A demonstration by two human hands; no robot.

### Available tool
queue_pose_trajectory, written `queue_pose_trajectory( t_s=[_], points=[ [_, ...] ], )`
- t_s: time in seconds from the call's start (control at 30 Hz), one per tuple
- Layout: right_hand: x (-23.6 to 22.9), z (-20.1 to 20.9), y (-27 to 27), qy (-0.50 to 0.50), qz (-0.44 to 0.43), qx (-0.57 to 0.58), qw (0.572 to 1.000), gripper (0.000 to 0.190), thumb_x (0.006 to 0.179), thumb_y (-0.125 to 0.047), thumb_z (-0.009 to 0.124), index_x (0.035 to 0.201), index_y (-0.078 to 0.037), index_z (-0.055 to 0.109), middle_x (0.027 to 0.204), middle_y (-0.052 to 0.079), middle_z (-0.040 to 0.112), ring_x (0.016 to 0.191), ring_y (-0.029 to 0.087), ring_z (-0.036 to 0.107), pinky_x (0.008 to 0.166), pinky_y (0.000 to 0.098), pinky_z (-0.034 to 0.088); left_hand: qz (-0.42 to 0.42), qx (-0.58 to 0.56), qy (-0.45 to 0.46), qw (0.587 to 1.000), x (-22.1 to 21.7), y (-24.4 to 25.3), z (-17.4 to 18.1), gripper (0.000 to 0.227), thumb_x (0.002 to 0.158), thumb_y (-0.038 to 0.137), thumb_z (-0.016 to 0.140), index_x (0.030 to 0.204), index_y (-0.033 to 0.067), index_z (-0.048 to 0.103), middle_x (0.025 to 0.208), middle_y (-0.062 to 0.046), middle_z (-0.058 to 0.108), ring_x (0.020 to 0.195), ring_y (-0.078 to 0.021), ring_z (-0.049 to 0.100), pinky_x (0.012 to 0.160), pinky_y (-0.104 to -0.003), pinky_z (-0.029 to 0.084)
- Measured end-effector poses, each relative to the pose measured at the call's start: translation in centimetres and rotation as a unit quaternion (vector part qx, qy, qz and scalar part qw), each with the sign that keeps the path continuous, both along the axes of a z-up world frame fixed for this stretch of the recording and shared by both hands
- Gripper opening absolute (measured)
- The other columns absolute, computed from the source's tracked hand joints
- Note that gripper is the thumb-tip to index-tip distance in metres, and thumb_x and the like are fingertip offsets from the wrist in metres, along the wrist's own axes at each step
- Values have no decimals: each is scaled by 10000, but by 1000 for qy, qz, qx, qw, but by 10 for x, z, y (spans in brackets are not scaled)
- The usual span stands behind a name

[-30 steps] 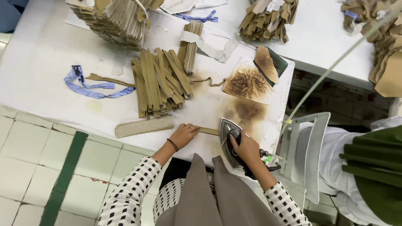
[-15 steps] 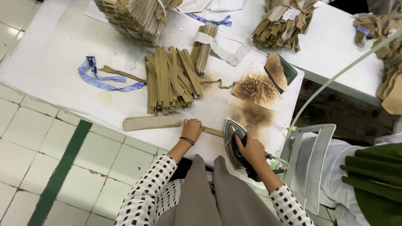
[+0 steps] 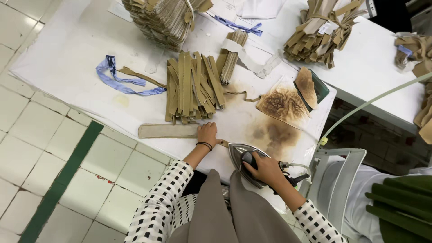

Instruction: The person repeatedly picks up narrow beige fabric strips from a pile, folds them in half lengthwise, and presses them with a steam iron on a white table. The ironed strips are placed back onto the pile. The process is repeated for multiple strips throughout the clip.

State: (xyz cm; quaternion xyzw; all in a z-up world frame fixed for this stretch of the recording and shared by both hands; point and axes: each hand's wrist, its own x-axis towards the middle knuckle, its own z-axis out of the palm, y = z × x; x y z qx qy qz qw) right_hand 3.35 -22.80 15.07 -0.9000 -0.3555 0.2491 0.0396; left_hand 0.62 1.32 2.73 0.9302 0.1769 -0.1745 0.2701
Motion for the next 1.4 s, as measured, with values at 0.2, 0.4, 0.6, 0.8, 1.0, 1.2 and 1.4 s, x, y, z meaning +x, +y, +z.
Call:
queue_pose_trajectory(
  t_s=[0.2, 0.4, 0.6, 0.8, 1.0, 1.2, 1.4],
  points=[
    [12, -3, 12, -36, 15, 36, 999, 466, 844, -513, 497, 1013, -80, 523, 624, 200, 637, 636, 344, 670, 578, 401, 515, 8, -6, 8, 1000, 5, 4, -15, 419, 631, 301, 790, 855, 170, 461, 984, -50, 551, 1009, -258, 538, 852, -394, 341],
    [14, -6, 8, -39, 75, 61, 995, 401, 850, -486, 511, 961, -103, 548, 565, 127, 625, 521, 255, 646, 470, 310, 498, -3, -16, 4, 1000, 6, 7, -24, 386, 629, 274, 780, 834, 163, 472, 930, -63, 567, 963, -270, 565, 841, -416, 349],
    [13, -9, 6, -59, 135, 80, 986, 395, 829, -503, 531, 916, -118, 521, 533, 117, 605, 506, 261, 637, 446, 333, 494, -54, 15, 23, 998, 22, 10, -24, 379, 602, 284, 789, 828, 143, 518, 880, -85, 604, 900, -277, 601, 823, -432, 376],
    [15, -13, 19, -54, 103, 77, 990, 408, 834, -503, 520, 957, -114, 519, 557, 128, 602, 542, 291, 639, 473, 363, 502, -83, 12, 59, 995, 38, 11, -31, 436, 573, 277, 810, 900, 77, 601, 892, -131, 638, 900, -321, 616, 862, -488, 387],
    [15, -17, 27, -48, 99, 48, 993, 425, 851, -514, 493, 991, -114, 529, 581, 98, 616, 552, 241, 645, 478, 318, 503, -29, -66, 12, 997, 31, 17, -4, 219, 692, 126, 709, 853, 37, 590, 859, -161, 633, 918, -354, 606, 906, -504, 352],
    [19, -21, 31, -34, 123, 64, 990, 437, 857, -512, 491, 979, -96, 542, 561, 133, 609, 528, 253, 640, 472, 318, 501, 104, -147, -108, 978, -7, 31, 18, 238, 751, 247, 689, 711, 91, 514, 659, -110, 541, 758, -338, 592, 729, -415, 440],
    [27, -26, 42, -46, 72, 58, 995, 505, 868, -555, 449, 999, -76, 538, 563, 138, 606, 520, 264, 639, 449, 326, 490, 254, -155, -127, 946, -68, 44, 7, 290, 758, 326, 700, 684, 129, 501, 666, -65, 521, 719, -259, 582, 688, -355, 469]
  ],
)
